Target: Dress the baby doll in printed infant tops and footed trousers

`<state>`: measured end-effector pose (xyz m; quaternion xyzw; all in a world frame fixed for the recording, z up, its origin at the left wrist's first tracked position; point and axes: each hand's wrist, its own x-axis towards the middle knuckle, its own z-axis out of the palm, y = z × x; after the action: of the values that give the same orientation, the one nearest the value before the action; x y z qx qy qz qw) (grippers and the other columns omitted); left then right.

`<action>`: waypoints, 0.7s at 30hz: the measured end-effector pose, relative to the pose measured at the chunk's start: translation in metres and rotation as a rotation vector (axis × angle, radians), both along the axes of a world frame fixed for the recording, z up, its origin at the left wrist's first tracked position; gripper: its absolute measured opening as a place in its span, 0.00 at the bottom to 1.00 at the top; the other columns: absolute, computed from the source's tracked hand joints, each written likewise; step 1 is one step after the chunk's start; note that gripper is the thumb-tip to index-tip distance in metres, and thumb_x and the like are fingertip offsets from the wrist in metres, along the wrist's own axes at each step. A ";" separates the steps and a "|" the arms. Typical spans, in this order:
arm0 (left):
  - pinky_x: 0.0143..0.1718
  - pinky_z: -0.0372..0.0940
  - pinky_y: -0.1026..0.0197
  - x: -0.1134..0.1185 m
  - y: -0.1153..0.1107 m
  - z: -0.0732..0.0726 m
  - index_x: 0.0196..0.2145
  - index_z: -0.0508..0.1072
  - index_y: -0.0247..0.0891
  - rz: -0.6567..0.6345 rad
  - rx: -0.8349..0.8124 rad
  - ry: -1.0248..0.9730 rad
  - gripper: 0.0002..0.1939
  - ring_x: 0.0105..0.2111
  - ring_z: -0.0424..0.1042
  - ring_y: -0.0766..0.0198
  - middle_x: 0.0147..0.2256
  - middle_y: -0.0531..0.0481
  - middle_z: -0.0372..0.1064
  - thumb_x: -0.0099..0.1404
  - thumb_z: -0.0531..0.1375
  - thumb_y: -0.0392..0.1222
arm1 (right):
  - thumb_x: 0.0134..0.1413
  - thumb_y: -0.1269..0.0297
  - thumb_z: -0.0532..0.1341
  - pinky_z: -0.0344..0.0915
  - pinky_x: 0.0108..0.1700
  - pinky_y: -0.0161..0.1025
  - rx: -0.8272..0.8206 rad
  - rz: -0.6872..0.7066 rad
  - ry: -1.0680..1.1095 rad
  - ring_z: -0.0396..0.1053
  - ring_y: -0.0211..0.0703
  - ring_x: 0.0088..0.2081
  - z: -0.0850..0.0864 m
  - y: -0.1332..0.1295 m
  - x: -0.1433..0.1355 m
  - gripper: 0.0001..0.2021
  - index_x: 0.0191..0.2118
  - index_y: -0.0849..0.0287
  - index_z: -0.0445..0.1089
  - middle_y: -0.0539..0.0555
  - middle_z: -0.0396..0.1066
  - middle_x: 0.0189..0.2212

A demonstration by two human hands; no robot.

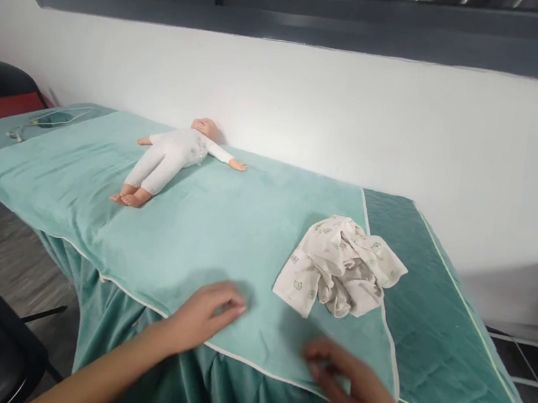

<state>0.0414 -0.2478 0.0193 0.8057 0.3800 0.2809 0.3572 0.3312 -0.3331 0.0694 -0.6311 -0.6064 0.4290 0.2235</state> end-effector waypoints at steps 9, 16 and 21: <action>0.37 0.65 0.62 0.111 0.115 -0.008 0.45 0.72 0.39 0.052 -0.201 -0.264 0.14 0.30 0.71 0.68 0.39 0.50 0.74 0.68 0.56 0.49 | 0.53 0.46 0.61 0.64 0.37 0.46 0.255 -0.434 -0.486 0.72 0.54 0.37 0.002 0.126 0.009 0.30 0.57 0.57 0.64 0.57 0.75 0.38; 0.30 0.68 0.64 0.112 0.129 -0.007 0.47 0.72 0.37 0.153 -0.568 -0.746 0.22 0.38 0.73 0.62 0.43 0.45 0.72 0.66 0.57 0.58 | 0.52 0.61 0.60 0.61 0.38 0.39 0.398 -0.366 0.020 0.67 0.42 0.32 0.001 0.155 -0.043 0.08 0.38 0.56 0.69 0.48 0.70 0.28; 0.45 0.70 0.58 0.095 0.132 0.001 0.49 0.74 0.33 0.046 -0.888 -1.006 0.24 0.40 0.74 0.59 0.39 0.43 0.75 0.70 0.54 0.56 | 0.55 0.66 0.61 0.63 0.42 0.38 0.347 0.142 0.447 0.68 0.40 0.36 0.009 0.150 -0.091 0.02 0.34 0.56 0.67 0.48 0.70 0.33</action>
<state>0.1366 -0.1161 0.0205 0.3452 0.2637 0.4466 0.7822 0.2402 -0.1829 0.0787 -0.4293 -0.6492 0.4618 0.4254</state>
